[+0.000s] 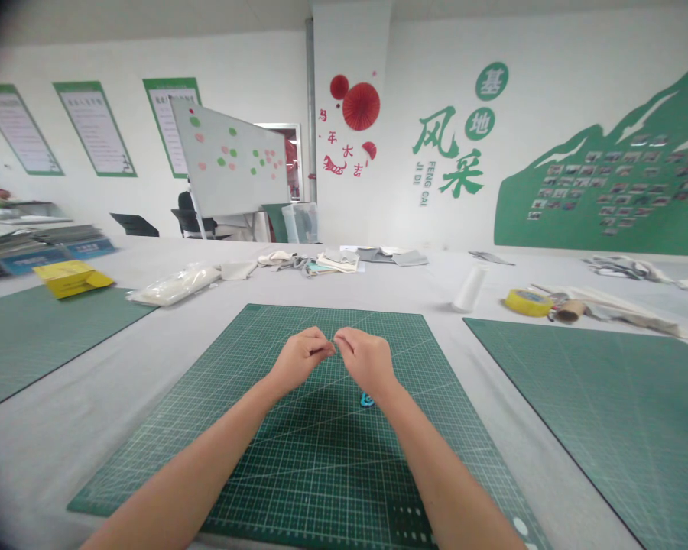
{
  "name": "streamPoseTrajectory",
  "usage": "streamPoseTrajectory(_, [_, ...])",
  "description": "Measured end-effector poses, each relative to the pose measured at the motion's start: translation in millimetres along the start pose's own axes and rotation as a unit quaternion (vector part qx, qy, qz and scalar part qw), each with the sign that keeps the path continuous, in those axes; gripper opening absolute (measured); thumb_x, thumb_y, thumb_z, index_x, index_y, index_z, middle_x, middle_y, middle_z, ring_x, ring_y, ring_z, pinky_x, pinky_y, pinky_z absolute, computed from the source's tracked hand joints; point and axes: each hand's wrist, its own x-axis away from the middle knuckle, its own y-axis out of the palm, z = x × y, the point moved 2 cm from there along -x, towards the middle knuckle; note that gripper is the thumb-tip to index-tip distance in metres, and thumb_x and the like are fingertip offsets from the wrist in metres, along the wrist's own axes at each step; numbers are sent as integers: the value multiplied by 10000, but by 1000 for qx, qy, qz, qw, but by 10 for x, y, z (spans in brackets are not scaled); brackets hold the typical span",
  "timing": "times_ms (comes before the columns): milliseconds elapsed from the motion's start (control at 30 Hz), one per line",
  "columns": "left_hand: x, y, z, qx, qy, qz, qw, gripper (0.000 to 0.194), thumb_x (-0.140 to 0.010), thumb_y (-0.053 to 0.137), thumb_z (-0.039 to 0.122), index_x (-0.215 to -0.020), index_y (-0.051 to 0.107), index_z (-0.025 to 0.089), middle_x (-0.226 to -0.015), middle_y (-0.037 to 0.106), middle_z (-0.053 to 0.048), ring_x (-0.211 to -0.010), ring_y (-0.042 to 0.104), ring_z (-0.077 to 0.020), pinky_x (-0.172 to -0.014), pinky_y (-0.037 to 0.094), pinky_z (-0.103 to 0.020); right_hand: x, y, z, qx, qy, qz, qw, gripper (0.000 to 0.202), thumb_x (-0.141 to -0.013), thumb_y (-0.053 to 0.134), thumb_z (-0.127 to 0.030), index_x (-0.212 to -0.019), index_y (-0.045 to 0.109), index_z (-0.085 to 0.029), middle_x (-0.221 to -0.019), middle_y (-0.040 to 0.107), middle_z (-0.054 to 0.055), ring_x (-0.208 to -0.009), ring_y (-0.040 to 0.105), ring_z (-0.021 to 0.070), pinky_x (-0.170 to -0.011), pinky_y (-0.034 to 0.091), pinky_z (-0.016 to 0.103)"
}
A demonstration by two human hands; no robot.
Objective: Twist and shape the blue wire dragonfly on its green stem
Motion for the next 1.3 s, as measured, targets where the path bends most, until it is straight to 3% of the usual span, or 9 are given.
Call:
streamPoseTrajectory(167, [-11,-32,7,47,19,-38,998,164,-791,544,177,-745,700,193,-753,592,-9,-747,552,-124,-715,415,-233,-65,-16,167,-34,59,-34,997,185,-811,511,-322,-776,658,-216,-512,523,-30,-487,452,117,-498,286,225])
streamPoseTrajectory(333, [-30,-90,-5,135,-3,-55,989,128,-771,593,235,-768,711,187,-760,604,-25,-775,565,-139,-737,432,-248,-107,-22,338,-159,102,-85,978,196,-739,581,-356,-709,655,-177,-456,373,-57,-453,328,89,-454,239,215])
streamPoseTrajectory(533, [-38,-129,-52,251,-67,-16,966,141,-744,621,283,-757,702,168,-786,576,-33,-729,526,-130,-660,425,-245,-97,60,394,-311,157,-122,929,278,-695,613,-426,-722,623,-150,-481,386,-62,-443,286,66,-421,218,201])
streamPoseTrajectory(633, [-25,-77,-77,300,-109,9,948,173,-730,626,308,-754,692,149,-775,560,-32,-677,487,-113,-615,415,-233,-84,158,343,-323,154,-115,927,269,-683,621,-420,-685,615,-151,-490,408,-56,-445,296,65,-423,229,202])
streamPoseTrajectory(833, [-3,38,-162,320,-168,84,929,230,-715,632,349,-772,684,133,-713,547,-14,-573,425,-78,-547,376,-218,-35,302,141,-226,101,-85,965,184,-723,584,-308,-603,612,-172,-474,382,-51,-469,334,86,-459,264,213])
streamPoseTrajectory(1000, [6,47,-244,267,-202,125,934,224,-710,619,344,-780,693,145,-725,595,-22,-544,445,-85,-523,378,-229,37,270,-42,-124,48,-65,989,164,-801,510,-258,-700,626,-200,-490,448,-43,-488,420,108,-499,302,218])
streamPoseTrajectory(1167, [9,41,-247,101,-155,120,975,132,-733,591,263,-726,705,196,-712,623,-9,-695,552,-140,-654,419,-266,97,237,-136,-4,-45,-49,998,227,-866,430,-209,-750,625,-201,-673,612,11,-627,541,133,-599,342,232])
streamPoseTrajectory(1300, [10,42,-162,21,-100,100,990,142,-771,571,251,-732,702,214,-681,590,6,-679,540,-126,-651,400,-253,94,207,-133,55,-64,-21,996,242,-895,399,-228,-870,639,-204,-727,611,39,-688,546,149,-640,353,243])
